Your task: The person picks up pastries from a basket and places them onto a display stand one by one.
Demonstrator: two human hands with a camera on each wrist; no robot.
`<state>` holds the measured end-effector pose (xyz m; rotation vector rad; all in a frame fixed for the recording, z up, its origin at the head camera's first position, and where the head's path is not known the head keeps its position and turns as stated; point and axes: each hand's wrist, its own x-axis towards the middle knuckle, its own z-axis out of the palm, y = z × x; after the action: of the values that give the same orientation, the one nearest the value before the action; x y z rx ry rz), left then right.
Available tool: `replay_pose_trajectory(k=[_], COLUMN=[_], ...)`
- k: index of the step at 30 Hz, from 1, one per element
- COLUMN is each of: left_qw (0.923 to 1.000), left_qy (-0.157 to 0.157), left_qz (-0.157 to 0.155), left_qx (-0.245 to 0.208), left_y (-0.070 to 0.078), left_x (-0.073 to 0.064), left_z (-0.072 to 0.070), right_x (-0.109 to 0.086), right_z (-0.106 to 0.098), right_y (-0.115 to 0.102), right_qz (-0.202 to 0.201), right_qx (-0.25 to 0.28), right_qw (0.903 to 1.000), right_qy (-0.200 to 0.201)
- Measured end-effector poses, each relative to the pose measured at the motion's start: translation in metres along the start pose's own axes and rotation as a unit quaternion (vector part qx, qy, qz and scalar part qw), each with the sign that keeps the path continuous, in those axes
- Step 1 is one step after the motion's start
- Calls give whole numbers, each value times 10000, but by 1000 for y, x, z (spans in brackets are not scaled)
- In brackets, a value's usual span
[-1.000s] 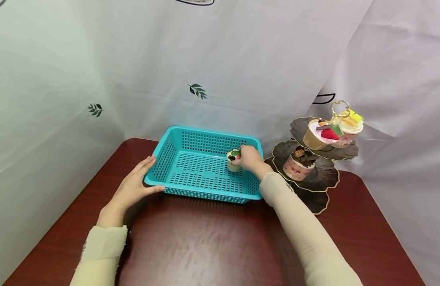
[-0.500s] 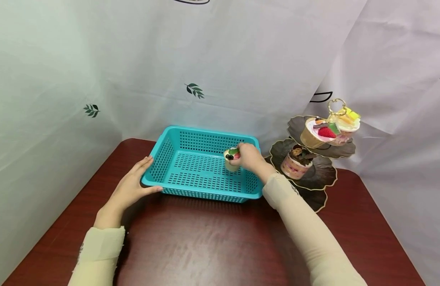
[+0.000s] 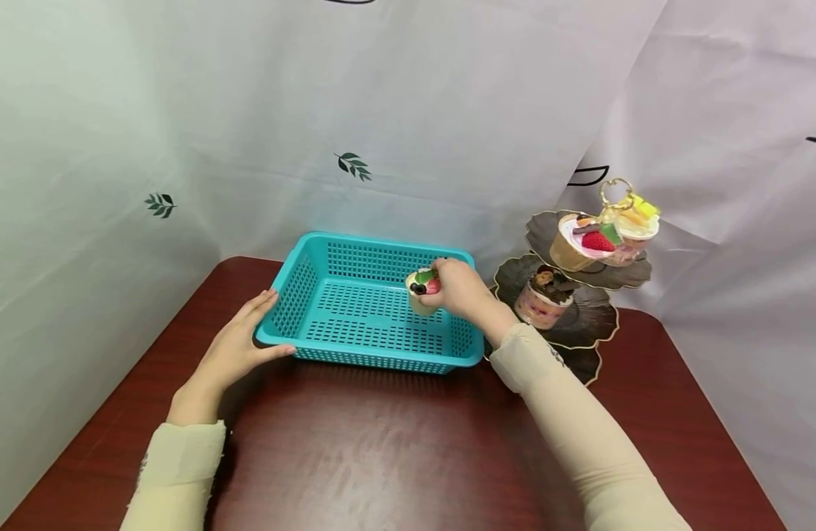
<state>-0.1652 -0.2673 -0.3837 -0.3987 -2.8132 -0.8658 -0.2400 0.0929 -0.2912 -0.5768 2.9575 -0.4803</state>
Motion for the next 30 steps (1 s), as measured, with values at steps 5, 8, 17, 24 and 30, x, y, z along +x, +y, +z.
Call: replay_pose_trajectory(k=[5,8,17,24,30], left_qw=[10000,10000,10000,10000,9999], left_qy=[31,21,32,47,45], left_qz=[24,17,44,39,61], left_qx=[15,30,27,77,84], left_y=[-1,-1,1,0,1], left_x=[0,0,0,0,0], left_z=[0,0,-1,-1,0], right_x=[-4,-7,-22,-35,-44], right_z=[-7,-10,-25,-31,-34], right_y=[-3,-4,-8,-7,-3], right_qz=[-101,-128,-122,-288,-367], right_qx=[-65,-73,-80,-5,40], right_qw=[9999,9999,9999,9996,9993], right_qy=[71,70,53,50,78])
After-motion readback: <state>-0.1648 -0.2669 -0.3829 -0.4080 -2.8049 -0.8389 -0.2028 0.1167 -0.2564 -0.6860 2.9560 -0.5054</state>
